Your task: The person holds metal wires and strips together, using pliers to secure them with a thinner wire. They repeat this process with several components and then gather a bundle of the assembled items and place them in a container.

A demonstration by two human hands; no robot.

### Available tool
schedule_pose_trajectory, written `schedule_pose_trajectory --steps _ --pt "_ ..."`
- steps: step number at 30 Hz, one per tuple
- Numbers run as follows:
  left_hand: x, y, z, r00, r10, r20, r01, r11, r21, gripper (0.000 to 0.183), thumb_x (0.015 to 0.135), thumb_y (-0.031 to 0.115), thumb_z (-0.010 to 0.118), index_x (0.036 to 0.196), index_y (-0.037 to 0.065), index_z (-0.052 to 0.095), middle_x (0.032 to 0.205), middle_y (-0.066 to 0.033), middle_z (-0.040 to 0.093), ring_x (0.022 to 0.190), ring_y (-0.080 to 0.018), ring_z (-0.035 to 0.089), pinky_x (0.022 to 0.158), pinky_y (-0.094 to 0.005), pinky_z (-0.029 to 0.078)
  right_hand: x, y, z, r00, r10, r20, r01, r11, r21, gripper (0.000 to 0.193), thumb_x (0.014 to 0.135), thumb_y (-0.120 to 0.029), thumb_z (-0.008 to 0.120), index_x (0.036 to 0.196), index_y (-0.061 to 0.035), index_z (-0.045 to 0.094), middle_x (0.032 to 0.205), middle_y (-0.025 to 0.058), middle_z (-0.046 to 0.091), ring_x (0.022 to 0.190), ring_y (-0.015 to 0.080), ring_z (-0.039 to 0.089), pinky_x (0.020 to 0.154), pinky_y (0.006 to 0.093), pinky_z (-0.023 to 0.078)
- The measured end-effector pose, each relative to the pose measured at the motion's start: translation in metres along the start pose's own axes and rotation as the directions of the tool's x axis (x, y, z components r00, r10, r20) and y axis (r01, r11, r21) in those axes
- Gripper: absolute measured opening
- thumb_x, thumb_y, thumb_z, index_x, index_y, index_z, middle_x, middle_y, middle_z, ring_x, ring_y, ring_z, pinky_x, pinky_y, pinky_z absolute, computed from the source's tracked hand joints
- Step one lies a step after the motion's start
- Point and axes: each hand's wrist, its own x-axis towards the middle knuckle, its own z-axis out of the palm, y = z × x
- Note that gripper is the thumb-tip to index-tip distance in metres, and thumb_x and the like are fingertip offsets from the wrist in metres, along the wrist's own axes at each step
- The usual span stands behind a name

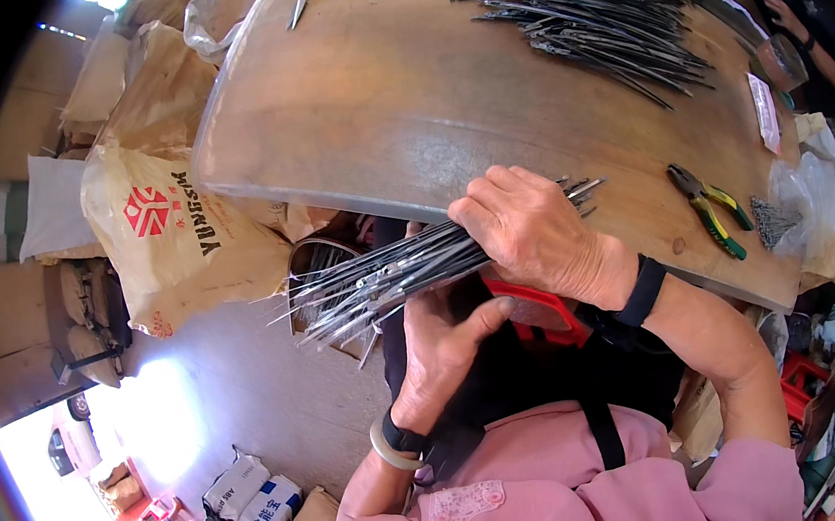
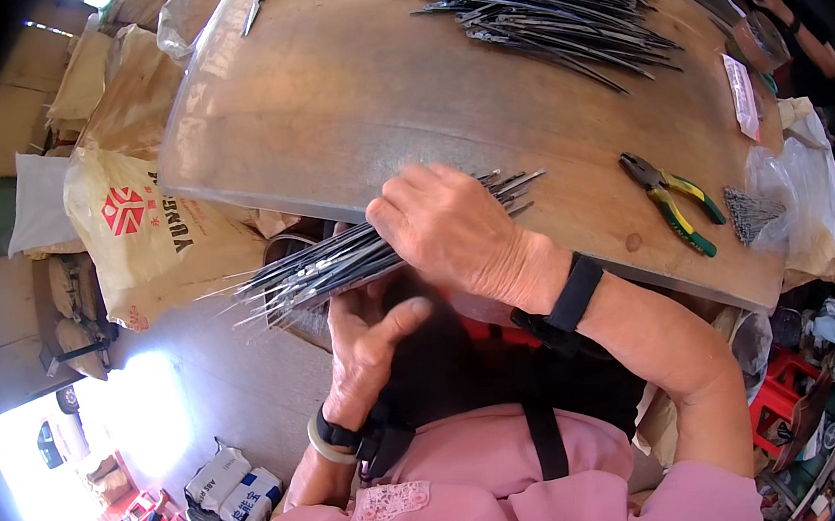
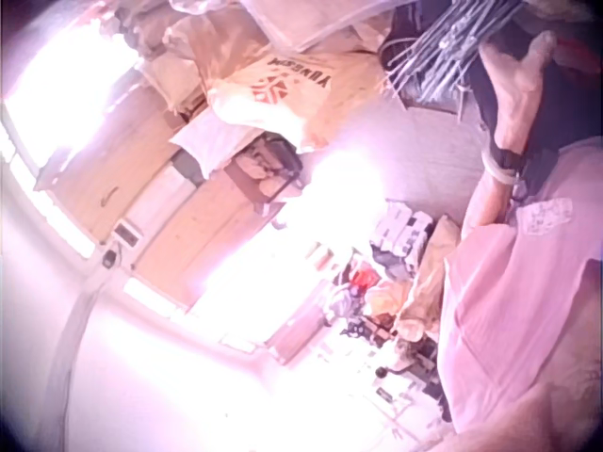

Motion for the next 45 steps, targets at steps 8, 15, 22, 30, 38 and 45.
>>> schedule_pose_trajectory --steps 8,15,22,30,38,45 --pt "0.027 0.086 0.046 0.854 0.422 0.303 -0.517 0.753 0.408 0.108 0.067 0.000 0.085 0.152 -0.001 0.019 0.153 -0.0166 0.032 0.140 -0.0294 0.035 0.117 -0.0433 0.026 0.028 -0.007 -0.063 0.913 0.352 -0.208 -0.177 0.798 0.576 0.030 0.073 -0.010 0.072 0.098 -0.0028 0.058 0.088 0.0155 0.064 0.080 0.0371 0.064 0.065 0.0383 0.052" --pt "0.094 0.086 0.089 0.886 0.354 0.298 -0.435 0.858 0.274 0.105 0.069 0.002 0.085 0.150 0.002 0.019 0.134 -0.0153 0.048 0.118 -0.0221 0.054 0.100 -0.0366 0.047 0.009 0.032 -0.054 0.838 0.403 -0.369 -0.241 0.879 0.412 0.043 0.069 -0.016 0.076 0.105 0.0002 0.059 0.091 0.0217 0.066 0.086 0.0431 0.064 0.074 0.0446 0.052" --pt "0.103 0.060 0.122 0.887 0.457 0.069 -0.462 0.873 0.155 0.093 0.069 -0.001 0.082 0.144 -0.002 0.027 0.130 -0.0132 0.051 0.113 -0.0177 0.055 0.096 -0.0321 0.048 0.000 0.036 -0.042 0.787 0.475 -0.394 -0.264 0.836 0.480 0.041 0.069 -0.017 0.077 0.101 0.0020 0.061 0.091 0.0230 0.067 0.092 0.0443 0.063 0.077 0.0454 0.051" --pt "0.102 0.089 0.127 0.906 0.397 0.144 -0.398 0.917 -0.023 0.070 0.070 -0.009 0.076 0.133 0.000 0.046 0.109 -0.0074 0.063 0.094 -0.0129 0.062 0.084 -0.0276 0.052 -0.002 0.034 -0.028 0.752 0.521 -0.405 -0.197 0.763 0.616 0.036 0.070 -0.014 0.075 0.101 0.0005 0.063 0.091 0.0192 0.067 0.093 0.0387 0.064 0.076 0.0428 0.050" --pt "0.112 0.067 0.126 0.937 0.313 0.154 -0.335 0.931 0.143 0.048 0.071 -0.005 0.076 0.116 -0.002 0.059 0.098 -0.0051 0.066 0.086 -0.0098 0.062 0.078 -0.0267 0.053 -0.008 0.040 -0.015 0.770 0.604 -0.207 -0.344 0.666 0.662 0.049 0.071 -0.017 0.077 0.114 -0.0014 0.059 0.103 0.0198 0.066 0.096 0.0389 0.063 0.081 0.0416 0.051" --pt "0.112 0.066 0.121 0.945 0.320 0.072 -0.328 0.918 0.224 0.038 0.072 -0.004 0.076 0.106 -0.001 0.060 0.086 -0.0006 0.065 0.077 -0.0066 0.060 0.072 -0.0235 0.051 -0.005 0.028 -0.030 0.815 0.578 -0.052 -0.402 0.627 0.668 0.065 0.071 -0.020 0.079 0.126 -0.0016 0.049 0.120 0.0201 0.058 0.108 0.0365 0.059 0.088 0.0420 0.048"
